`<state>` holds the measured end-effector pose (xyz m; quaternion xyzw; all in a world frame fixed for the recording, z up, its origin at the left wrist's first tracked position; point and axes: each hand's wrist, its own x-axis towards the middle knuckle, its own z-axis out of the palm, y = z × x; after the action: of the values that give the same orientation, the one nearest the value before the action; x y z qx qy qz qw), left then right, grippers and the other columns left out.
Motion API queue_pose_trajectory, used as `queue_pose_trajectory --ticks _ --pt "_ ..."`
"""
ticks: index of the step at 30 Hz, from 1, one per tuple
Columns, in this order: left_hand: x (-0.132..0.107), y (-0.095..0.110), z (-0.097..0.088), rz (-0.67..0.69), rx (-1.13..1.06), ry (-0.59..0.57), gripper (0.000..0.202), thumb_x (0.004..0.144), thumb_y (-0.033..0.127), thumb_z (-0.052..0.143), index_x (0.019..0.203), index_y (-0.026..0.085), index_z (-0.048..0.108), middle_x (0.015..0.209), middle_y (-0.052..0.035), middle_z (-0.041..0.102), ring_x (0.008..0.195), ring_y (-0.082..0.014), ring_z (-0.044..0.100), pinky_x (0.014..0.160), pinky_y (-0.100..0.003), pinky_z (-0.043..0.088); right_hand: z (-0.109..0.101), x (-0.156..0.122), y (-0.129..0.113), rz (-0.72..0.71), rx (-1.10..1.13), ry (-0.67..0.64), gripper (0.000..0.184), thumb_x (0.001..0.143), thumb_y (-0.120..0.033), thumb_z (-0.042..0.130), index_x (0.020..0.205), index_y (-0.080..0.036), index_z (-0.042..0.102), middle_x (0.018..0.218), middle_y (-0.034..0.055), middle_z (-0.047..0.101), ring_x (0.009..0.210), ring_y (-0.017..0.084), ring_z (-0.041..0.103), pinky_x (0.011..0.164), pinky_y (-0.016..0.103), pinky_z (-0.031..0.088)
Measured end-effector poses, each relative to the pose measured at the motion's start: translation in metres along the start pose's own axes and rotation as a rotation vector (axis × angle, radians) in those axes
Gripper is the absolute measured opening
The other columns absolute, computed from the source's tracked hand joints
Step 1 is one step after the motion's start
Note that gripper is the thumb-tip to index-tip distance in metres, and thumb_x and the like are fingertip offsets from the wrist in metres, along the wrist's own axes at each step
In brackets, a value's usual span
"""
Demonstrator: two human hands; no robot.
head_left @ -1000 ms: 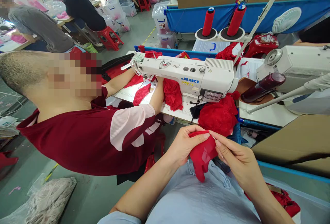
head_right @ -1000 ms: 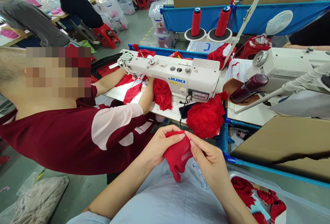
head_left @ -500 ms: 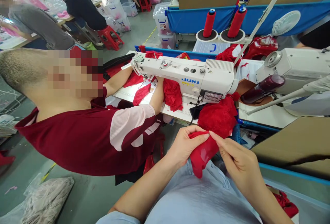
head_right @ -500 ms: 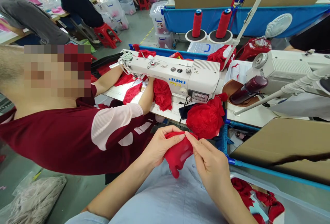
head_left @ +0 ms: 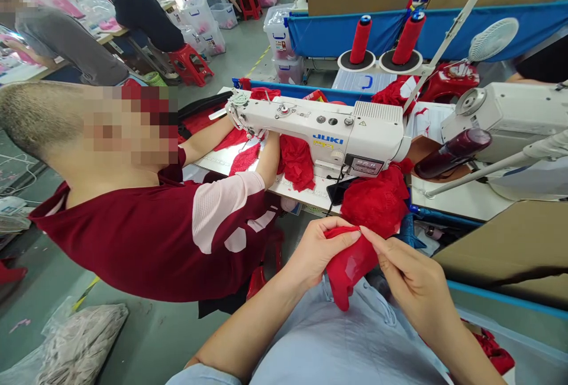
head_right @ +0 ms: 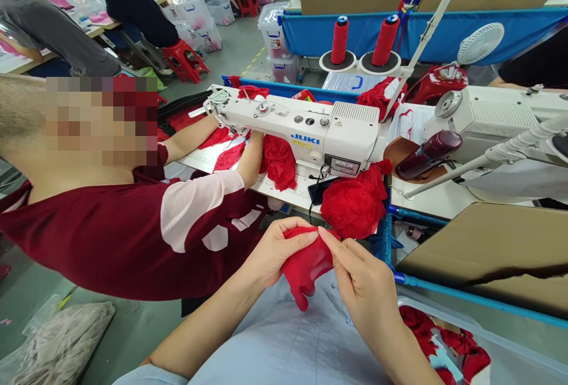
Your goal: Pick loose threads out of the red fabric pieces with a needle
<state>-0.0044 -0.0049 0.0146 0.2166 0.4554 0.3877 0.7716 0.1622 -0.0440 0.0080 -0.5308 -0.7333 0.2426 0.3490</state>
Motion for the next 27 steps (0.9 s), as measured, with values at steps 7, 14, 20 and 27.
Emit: queue_pose_trajectory --ticks 7,14,20,27 --pt "-0.002 -0.002 -0.001 0.103 0.072 0.007 0.034 0.059 0.039 0.086 0.071 0.012 0.069 0.065 -0.0007 0.065 0.058 -0.0099 0.055 0.057 -0.022 0.04 0.002 -0.001 -0.004 0.012 0.0 0.035 0.037 0.094 -0.017 0.047 0.124 -0.019 0.068 0.064 0.0004 0.058 0.05 0.011 0.054 0.05 0.021 0.046" --pt "-0.005 0.003 0.0 0.02 0.035 -0.026 0.035 0.057 0.039 0.087 0.07 0.014 0.068 0.062 0.0001 0.065 0.054 -0.0094 0.055 0.053 -0.021 0.04 0.01 0.002 -0.008 0.327 0.481 0.078 0.027 0.085 -0.031 0.063 0.108 -0.024 0.077 0.065 0.0013 0.063 0.053 0.012 0.054 0.047 0.023 0.045" --pt "-0.003 0.002 -0.003 0.009 0.036 -0.042 0.037 0.055 0.041 0.088 0.07 0.014 0.068 0.064 -0.0005 0.065 0.055 -0.0104 0.056 0.055 -0.022 0.04 0.017 0.002 -0.006 0.613 0.922 0.035 0.036 0.077 -0.043 0.074 0.104 -0.021 0.077 0.05 -0.0051 0.04 0.043 0.007 0.032 0.037 0.018 0.025" --pt "0.001 -0.004 -0.008 0.167 0.32 -0.097 0.028 0.072 0.042 0.076 0.074 0.014 0.069 0.07 -0.0011 0.064 0.062 -0.0114 0.053 0.062 -0.023 0.04 0.017 0.005 -0.005 0.413 0.57 0.093 0.023 0.079 -0.036 0.07 0.094 -0.021 0.077 0.057 -0.0008 0.058 0.049 0.012 0.05 0.045 0.022 0.042"
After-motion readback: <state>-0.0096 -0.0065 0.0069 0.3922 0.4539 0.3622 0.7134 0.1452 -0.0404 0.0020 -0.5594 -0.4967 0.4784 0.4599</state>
